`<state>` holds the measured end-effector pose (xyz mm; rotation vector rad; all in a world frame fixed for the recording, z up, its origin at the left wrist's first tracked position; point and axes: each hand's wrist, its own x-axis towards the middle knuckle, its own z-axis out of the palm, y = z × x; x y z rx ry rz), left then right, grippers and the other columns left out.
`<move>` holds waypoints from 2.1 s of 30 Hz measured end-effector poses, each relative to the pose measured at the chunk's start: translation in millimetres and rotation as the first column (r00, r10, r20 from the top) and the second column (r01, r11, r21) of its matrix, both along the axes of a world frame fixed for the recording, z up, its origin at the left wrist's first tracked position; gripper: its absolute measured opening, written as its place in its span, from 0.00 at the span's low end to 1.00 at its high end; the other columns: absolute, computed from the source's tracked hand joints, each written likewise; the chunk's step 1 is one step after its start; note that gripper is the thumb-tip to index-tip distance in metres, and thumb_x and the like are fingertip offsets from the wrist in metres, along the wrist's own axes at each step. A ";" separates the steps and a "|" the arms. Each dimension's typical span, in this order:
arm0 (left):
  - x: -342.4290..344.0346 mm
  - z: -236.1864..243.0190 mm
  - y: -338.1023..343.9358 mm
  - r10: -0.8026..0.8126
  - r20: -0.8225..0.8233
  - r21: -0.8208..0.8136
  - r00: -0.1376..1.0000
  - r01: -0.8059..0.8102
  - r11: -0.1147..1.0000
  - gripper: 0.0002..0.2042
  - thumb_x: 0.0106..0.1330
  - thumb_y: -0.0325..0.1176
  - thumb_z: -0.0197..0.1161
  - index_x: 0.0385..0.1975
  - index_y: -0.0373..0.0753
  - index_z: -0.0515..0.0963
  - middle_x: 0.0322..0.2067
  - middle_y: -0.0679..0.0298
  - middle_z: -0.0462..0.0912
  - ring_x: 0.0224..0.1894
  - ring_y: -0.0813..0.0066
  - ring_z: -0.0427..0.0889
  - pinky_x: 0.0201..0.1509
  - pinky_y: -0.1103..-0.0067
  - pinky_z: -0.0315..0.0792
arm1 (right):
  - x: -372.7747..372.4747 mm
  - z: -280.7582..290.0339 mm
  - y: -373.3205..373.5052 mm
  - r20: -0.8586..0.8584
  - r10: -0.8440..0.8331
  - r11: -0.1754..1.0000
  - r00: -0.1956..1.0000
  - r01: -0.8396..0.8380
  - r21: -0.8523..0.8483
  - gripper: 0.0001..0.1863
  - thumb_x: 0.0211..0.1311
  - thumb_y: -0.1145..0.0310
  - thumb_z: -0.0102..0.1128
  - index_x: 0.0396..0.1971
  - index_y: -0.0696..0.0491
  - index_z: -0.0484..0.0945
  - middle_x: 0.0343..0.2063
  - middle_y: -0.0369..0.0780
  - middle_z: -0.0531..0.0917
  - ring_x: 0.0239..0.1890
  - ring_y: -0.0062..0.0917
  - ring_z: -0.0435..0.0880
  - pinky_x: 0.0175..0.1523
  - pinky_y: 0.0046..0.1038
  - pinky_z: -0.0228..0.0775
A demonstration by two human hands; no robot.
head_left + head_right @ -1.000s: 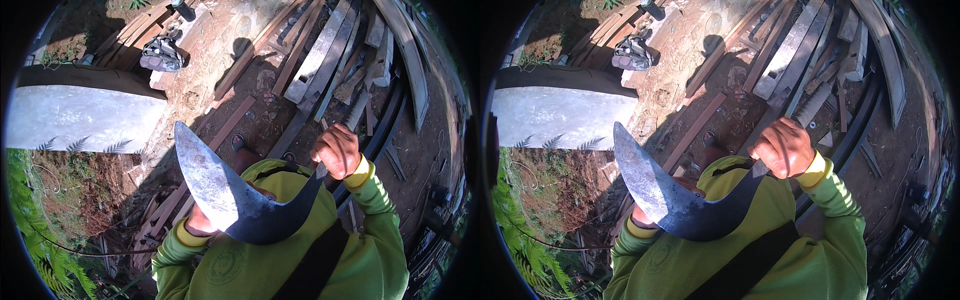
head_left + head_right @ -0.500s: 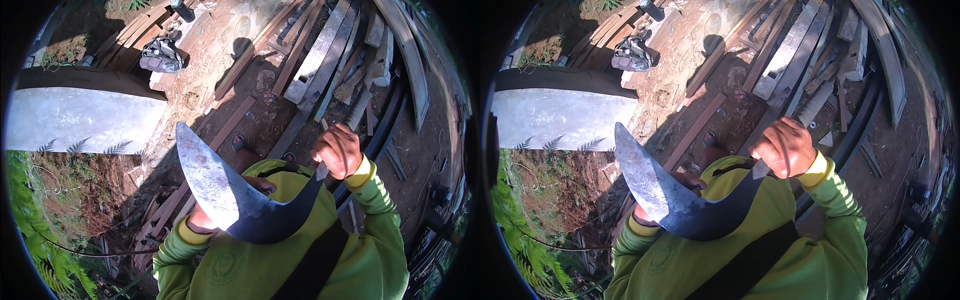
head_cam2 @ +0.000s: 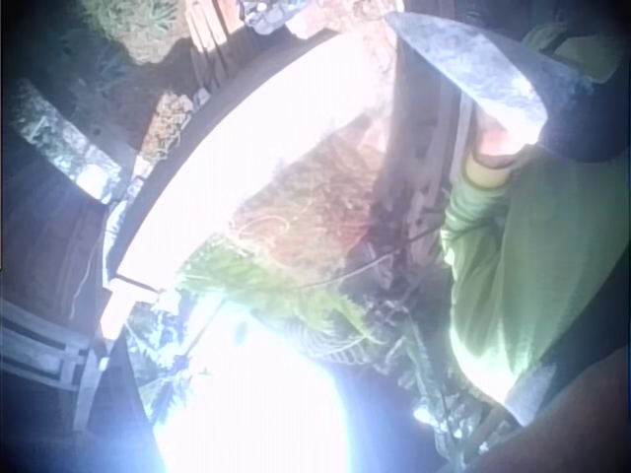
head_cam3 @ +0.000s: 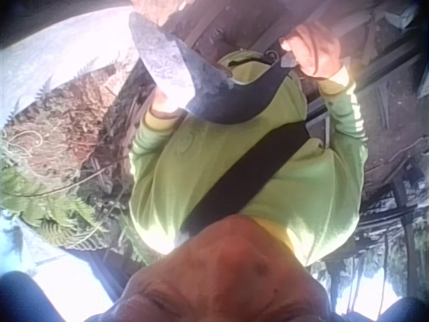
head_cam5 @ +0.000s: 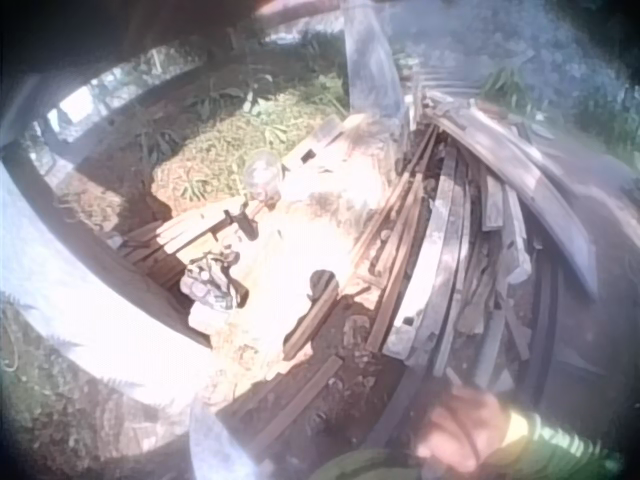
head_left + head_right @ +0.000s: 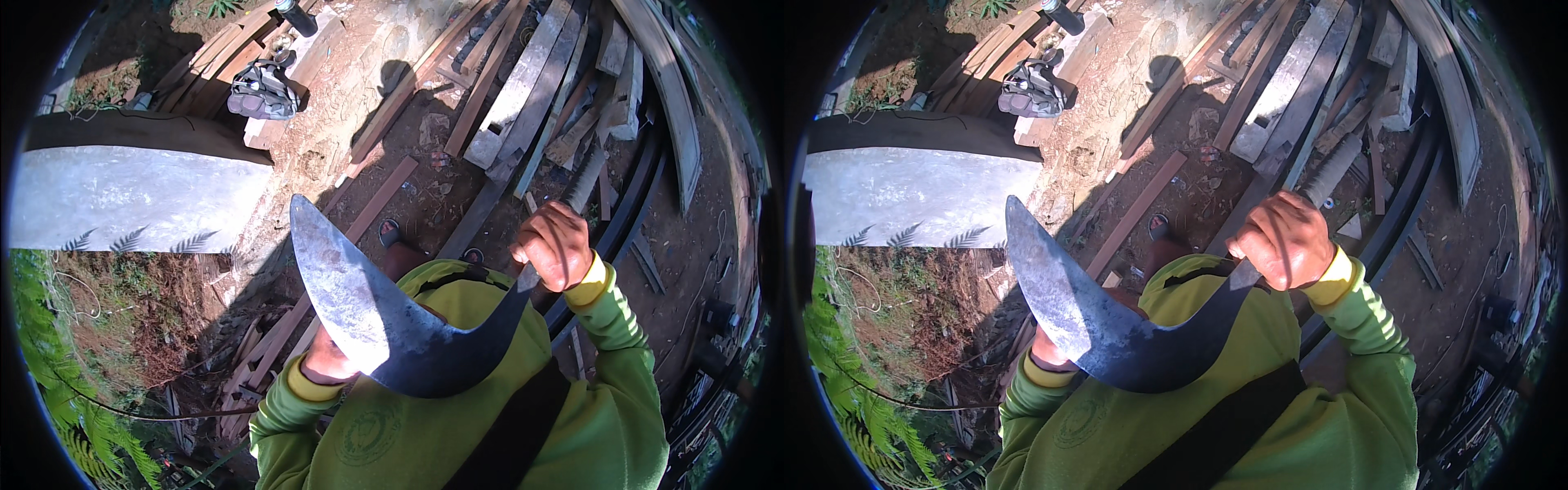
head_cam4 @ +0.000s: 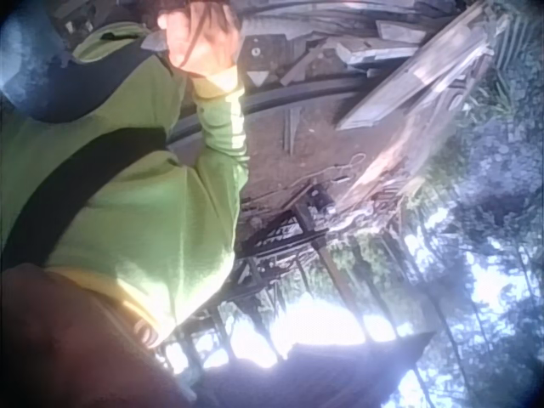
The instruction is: The person organizes wooden planks and then sits on the ground to sharpen a large curved blade using a green sharpening stone. The person holds the blade steady with one hand and rubs the stone along the edge with the other hand repeatedly.
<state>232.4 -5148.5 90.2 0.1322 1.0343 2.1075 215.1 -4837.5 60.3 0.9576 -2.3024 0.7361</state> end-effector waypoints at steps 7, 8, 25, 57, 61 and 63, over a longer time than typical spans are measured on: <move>-16.7 8.7 10.6 -0.192 -0.120 -0.032 0.974 0.190 0.981 0.27 0.57 0.37 0.63 0.52 0.27 0.64 0.49 0.41 0.71 0.51 0.54 0.73 0.55 0.65 0.67 | -0.4 2.0 -0.5 0.035 0.018 1.000 0.999 -0.019 0.019 0.09 0.29 0.68 0.60 0.18 0.50 0.74 0.17 0.36 0.71 0.19 0.26 0.73 0.24 0.27 0.61; -17.1 8.2 11.4 -0.183 -0.125 -0.009 0.975 0.183 0.983 0.26 0.57 0.35 0.63 0.52 0.27 0.64 0.48 0.41 0.71 0.51 0.55 0.73 0.56 0.65 0.67 | -0.3 2.1 -0.3 0.042 0.018 1.000 0.999 -0.019 0.012 0.09 0.29 0.68 0.59 0.18 0.50 0.74 0.17 0.36 0.71 0.19 0.26 0.73 0.24 0.27 0.61; -47.3 9.3 -0.5 0.264 -0.695 0.047 0.669 -0.324 0.945 0.05 0.57 0.25 0.61 0.32 0.32 0.79 0.32 0.52 0.80 0.38 0.61 0.78 0.43 0.70 0.72 | -3.0 -45.5 18.7 0.374 -0.212 0.527 0.903 0.428 -0.734 0.09 0.64 0.76 0.47 0.23 0.58 0.67 0.16 0.31 0.68 0.18 0.12 0.64 0.23 0.16 0.55; 7.6 15.5 -14.0 0.224 0.097 -0.018 0.970 -0.224 0.974 0.14 0.64 0.34 0.53 0.42 0.30 0.74 0.35 0.60 0.79 0.36 0.75 0.78 0.42 0.80 0.72 | -13.9 24.2 -65.2 -0.112 0.008 0.993 0.994 -0.021 -0.114 0.09 0.36 0.75 0.60 0.16 0.58 0.68 0.14 0.40 0.70 0.15 0.32 0.71 0.22 0.30 0.63; 18.0 26.0 -10.3 0.121 -0.037 0.048 0.992 -0.119 0.992 0.12 0.64 0.30 0.52 0.39 0.27 0.74 0.33 0.56 0.79 0.33 0.77 0.78 0.37 0.85 0.71 | -9.6 25.9 -62.9 -0.196 0.020 0.999 0.980 -0.028 -0.037 0.13 0.28 0.70 0.65 0.14 0.58 0.69 0.14 0.39 0.69 0.16 0.30 0.71 0.22 0.29 0.62; 31.0 21.4 -9.5 0.177 -0.217 -0.114 0.960 -0.205 0.972 0.11 0.64 0.29 0.53 0.40 0.27 0.74 0.34 0.55 0.79 0.34 0.75 0.78 0.38 0.82 0.71 | -5.6 26.0 -60.6 -0.196 0.027 0.999 0.980 -0.030 -0.013 0.14 0.26 0.70 0.65 0.13 0.58 0.69 0.14 0.39 0.69 0.16 0.30 0.71 0.23 0.29 0.62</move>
